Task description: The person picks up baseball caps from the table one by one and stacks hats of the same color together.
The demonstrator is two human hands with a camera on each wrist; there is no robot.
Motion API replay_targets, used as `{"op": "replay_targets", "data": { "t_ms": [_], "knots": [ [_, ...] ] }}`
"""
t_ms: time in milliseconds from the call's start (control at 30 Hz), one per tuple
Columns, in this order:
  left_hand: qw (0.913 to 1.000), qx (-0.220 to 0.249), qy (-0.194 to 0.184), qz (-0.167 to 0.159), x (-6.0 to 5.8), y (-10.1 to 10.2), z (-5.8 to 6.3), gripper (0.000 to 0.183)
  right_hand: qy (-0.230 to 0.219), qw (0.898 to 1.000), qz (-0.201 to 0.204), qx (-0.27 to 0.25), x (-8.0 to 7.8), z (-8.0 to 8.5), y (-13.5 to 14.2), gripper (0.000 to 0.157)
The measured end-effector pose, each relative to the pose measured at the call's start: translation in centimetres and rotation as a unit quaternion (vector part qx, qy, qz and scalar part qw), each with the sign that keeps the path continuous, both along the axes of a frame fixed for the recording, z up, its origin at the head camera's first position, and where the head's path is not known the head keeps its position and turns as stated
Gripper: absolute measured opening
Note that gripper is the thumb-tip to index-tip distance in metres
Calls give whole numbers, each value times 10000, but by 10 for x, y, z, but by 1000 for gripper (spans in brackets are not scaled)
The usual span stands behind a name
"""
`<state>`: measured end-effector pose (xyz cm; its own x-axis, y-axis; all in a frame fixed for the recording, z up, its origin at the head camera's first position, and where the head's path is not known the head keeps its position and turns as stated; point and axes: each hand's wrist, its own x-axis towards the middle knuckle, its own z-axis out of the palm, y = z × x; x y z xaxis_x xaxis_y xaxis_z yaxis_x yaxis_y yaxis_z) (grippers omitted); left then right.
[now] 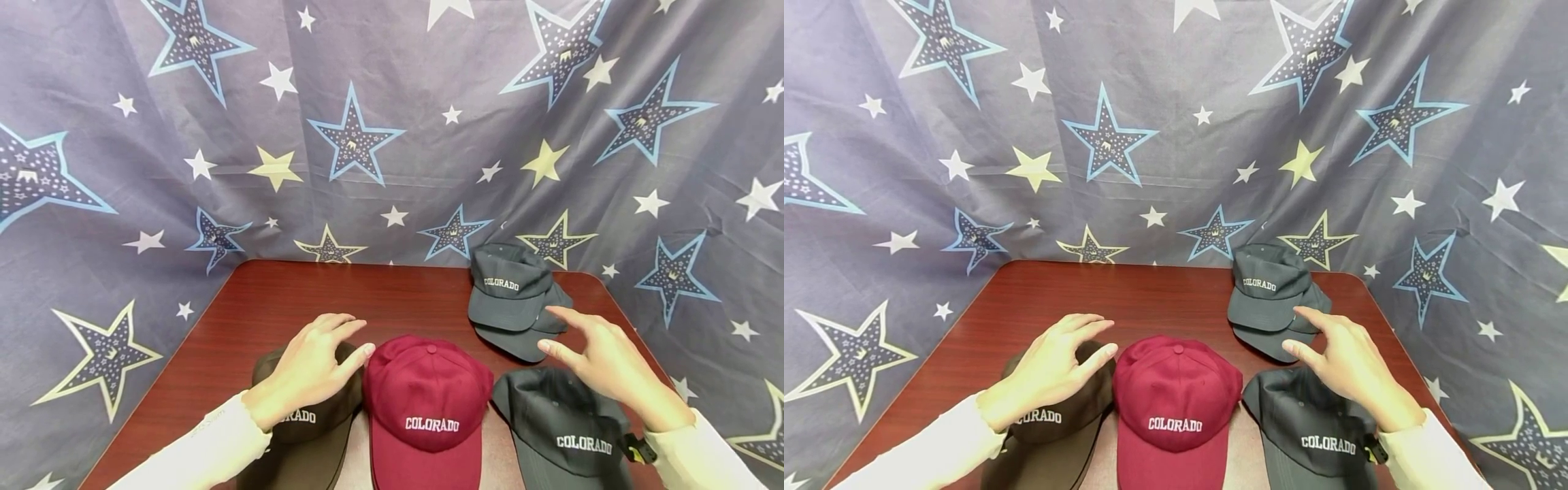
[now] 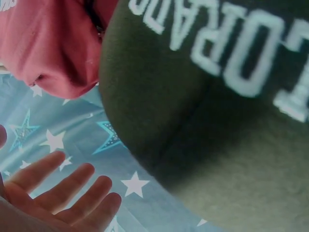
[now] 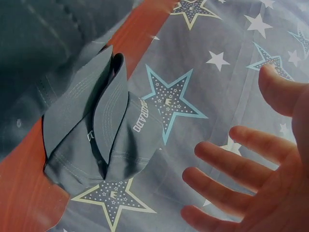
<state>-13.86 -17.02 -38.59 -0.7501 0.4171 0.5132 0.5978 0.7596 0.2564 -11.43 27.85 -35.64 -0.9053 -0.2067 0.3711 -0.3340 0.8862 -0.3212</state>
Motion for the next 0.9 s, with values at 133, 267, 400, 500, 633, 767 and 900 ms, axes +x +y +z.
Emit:
{"op": "replay_targets", "data": {
  "t_ms": [133,267,400,500,633,767,900],
  "knots": [
    [9999,-21,96,-23,-1,-4,-2,48,-10,10000,-16,75,-7,0,0,65],
    [9998,-36,173,-51,-2,-7,-3,48,-126,9998,-69,129,-13,0,2,66],
    [9998,-45,185,-75,-3,-11,-6,48,-71,9997,-138,197,-19,2,5,67],
    [9998,-52,167,-63,-3,-13,-7,49,4,9996,-170,236,-25,3,6,66],
    [9999,-32,117,1,0,-15,-7,49,-3,9997,-124,226,-35,4,6,64],
    [9999,-38,61,81,2,-17,-6,48,-57,9998,-86,193,-44,6,5,64],
    [9999,-12,103,54,4,-19,-7,47,-79,9997,-100,230,-53,9,4,63]
  ]
}}
